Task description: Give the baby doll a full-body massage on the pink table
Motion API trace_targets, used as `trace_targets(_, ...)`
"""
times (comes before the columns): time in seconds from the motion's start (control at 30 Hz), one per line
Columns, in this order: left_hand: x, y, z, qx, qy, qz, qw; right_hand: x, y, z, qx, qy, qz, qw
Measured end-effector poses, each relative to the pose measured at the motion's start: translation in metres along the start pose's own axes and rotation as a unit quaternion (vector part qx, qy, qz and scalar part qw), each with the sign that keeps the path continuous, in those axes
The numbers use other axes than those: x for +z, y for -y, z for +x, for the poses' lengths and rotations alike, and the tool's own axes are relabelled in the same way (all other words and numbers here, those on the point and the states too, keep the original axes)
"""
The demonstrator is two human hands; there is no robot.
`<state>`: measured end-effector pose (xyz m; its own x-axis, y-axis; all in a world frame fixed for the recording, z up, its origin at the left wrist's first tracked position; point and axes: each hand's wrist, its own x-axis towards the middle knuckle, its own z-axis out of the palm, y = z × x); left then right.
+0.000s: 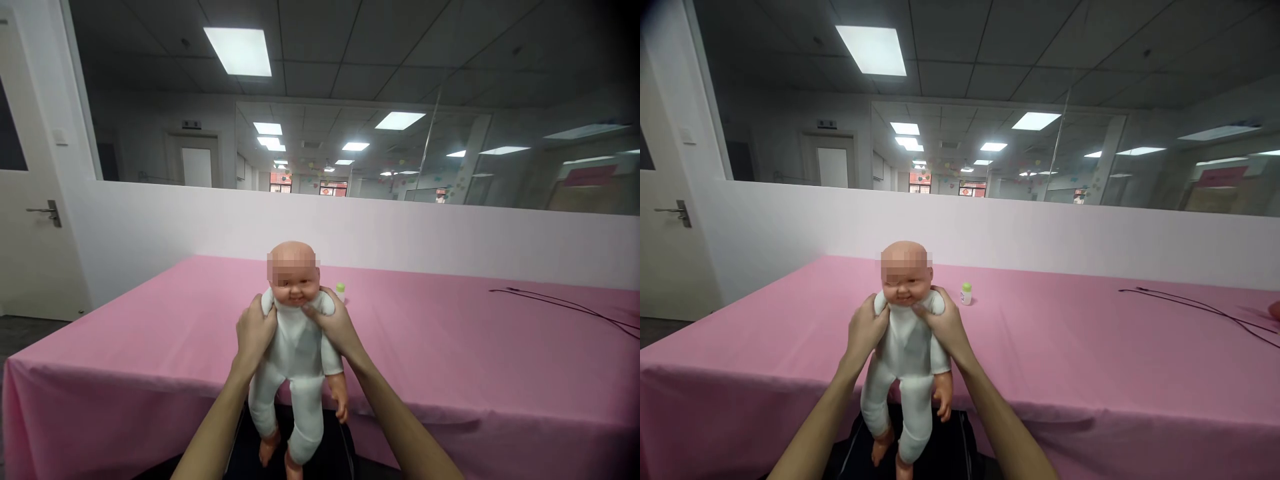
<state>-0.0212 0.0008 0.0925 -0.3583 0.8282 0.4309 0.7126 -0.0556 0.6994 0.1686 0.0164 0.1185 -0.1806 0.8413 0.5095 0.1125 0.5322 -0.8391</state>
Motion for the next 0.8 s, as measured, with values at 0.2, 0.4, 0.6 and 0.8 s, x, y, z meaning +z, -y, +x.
trace_targets(0.2, 0.043, 0.005, 0.054, -0.009, 0.028, 0.04, 0.999, -0.006, -0.05, 0.057, -0.004, -0.024, -0.022, 0.999)
trace_targets(0.4, 0.084, 0.021, 0.091, -0.014, 0.064, 0.093, 0.994, -0.012, -0.107, 0.091, 0.074, -0.004, 0.031, 0.997)
trace_targets(0.6, 0.124, 0.035, 0.122, -0.026, 0.109, 0.1, 0.989, -0.02, -0.154, 0.115, 0.182, 0.012, 0.102, 0.978)
trace_targets(0.8, 0.149, 0.046, 0.14, -0.058, 0.156, 0.053, 0.985, -0.031, -0.171, 0.133, 0.274, 0.035, 0.083, 0.957)
